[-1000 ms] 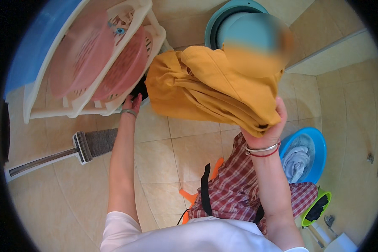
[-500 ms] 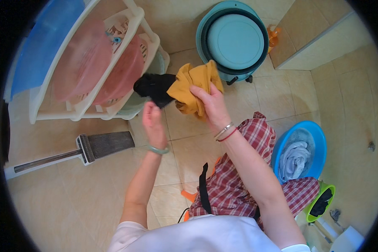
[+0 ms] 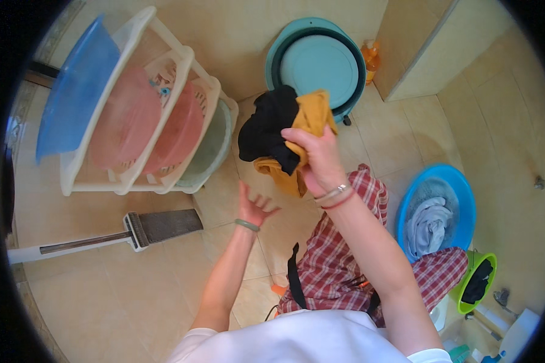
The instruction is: The person hand-washes a dark garment in a blue basin filled with soapy water, scrubbing and wringing it before placing it into a green bucket. They then retrieve a mustard-colored garment from a nearby rack and wash it in the same basin using similar scrubbing and wringing motions.
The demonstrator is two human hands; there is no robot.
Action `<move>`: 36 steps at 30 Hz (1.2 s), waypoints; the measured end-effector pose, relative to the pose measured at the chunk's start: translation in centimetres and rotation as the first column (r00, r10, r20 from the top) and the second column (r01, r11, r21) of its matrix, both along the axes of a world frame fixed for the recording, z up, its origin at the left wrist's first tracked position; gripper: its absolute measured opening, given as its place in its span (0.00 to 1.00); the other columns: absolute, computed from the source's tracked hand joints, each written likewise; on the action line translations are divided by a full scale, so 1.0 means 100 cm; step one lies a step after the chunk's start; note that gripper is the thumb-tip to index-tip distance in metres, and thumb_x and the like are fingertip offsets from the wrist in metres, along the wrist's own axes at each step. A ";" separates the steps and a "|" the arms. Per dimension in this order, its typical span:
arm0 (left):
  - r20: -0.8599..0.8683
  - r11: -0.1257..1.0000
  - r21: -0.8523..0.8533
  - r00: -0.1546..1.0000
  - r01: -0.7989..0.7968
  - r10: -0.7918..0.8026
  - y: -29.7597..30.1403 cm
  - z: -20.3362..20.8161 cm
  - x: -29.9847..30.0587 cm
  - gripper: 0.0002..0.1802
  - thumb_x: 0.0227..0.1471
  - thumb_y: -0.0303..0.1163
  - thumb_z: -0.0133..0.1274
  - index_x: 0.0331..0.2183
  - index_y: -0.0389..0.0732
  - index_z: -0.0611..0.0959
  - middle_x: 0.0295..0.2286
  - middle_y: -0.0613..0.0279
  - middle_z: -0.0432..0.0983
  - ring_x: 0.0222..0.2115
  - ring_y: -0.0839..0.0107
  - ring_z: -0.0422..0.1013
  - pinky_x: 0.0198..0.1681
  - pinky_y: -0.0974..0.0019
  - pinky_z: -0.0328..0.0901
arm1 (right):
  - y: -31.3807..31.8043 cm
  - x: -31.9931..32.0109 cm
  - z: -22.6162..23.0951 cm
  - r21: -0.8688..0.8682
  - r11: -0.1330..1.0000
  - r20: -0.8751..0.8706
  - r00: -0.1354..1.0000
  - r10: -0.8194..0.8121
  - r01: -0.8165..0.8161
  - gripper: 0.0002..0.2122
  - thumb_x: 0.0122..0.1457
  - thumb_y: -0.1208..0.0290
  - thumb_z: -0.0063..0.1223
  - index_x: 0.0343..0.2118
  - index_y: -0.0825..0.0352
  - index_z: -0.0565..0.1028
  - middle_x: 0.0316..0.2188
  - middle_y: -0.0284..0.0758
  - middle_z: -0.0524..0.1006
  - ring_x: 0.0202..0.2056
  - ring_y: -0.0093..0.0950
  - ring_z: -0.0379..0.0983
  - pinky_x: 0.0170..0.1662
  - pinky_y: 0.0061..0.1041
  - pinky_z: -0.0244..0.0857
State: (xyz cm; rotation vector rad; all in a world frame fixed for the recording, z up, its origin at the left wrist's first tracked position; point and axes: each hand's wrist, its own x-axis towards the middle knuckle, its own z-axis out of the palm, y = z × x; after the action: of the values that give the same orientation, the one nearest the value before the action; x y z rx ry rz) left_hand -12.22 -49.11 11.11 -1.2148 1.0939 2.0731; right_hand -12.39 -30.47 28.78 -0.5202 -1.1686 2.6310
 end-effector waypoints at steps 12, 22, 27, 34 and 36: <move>-0.546 0.785 0.470 0.832 0.404 -0.101 0.143 0.103 -0.072 0.28 0.63 0.48 0.38 0.55 0.38 0.72 0.53 0.54 0.71 0.55 0.54 0.66 0.61 0.50 0.58 | 0.099 0.116 0.154 -0.105 0.994 -0.442 0.897 -0.028 -0.021 0.14 0.64 0.69 0.46 0.49 0.69 0.74 0.43 0.37 0.80 0.44 0.30 0.77 0.49 0.28 0.71; -0.795 0.121 0.458 0.466 0.881 -0.389 0.292 0.206 -0.021 0.28 0.63 0.38 0.42 0.63 0.48 0.62 0.58 0.60 0.66 0.57 0.61 0.64 0.60 0.55 0.60 | 0.229 0.251 0.165 0.138 0.904 -0.208 0.904 -0.374 0.406 0.14 0.62 0.69 0.52 0.48 0.69 0.75 0.44 0.37 0.79 0.45 0.27 0.77 0.51 0.28 0.71; -0.823 -0.008 0.245 0.204 0.969 -0.531 0.378 0.181 0.032 0.43 0.53 0.19 0.50 0.66 0.56 0.56 0.54 0.60 0.68 0.51 0.64 0.68 0.55 0.57 0.64 | 0.284 0.311 0.141 0.451 0.839 0.108 0.914 -0.391 0.305 0.17 0.57 0.70 0.58 0.49 0.69 0.73 0.42 0.32 0.79 0.42 0.21 0.76 0.48 0.23 0.71; -0.477 -0.464 -0.155 -0.477 0.872 -0.738 0.473 0.075 0.040 0.40 0.55 0.31 0.53 0.65 0.59 0.57 0.58 0.55 0.60 0.57 0.56 0.60 0.54 0.44 0.61 | 0.368 0.332 -0.012 0.682 0.718 0.531 0.768 -0.359 -0.136 0.35 0.47 0.60 0.69 0.55 0.73 0.67 0.48 0.37 0.76 0.47 0.27 0.72 0.53 0.26 0.65; -0.287 -0.597 -0.293 -0.664 0.747 -0.690 0.495 0.051 0.040 0.38 0.58 0.41 0.52 0.66 0.61 0.55 0.64 0.55 0.50 0.63 0.53 0.53 0.57 0.38 0.57 | 0.374 0.324 -0.075 0.631 0.688 0.672 0.696 -0.253 -0.359 0.35 0.44 0.55 0.69 0.50 0.75 0.69 0.47 0.49 0.74 0.47 0.38 0.72 0.51 0.30 0.65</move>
State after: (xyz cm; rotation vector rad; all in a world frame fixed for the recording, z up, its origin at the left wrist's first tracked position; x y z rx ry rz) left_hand -8.21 0.38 16.18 0.7610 1.2171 0.4458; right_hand 20.05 6.94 21.24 -1.4017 -2.3283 1.6674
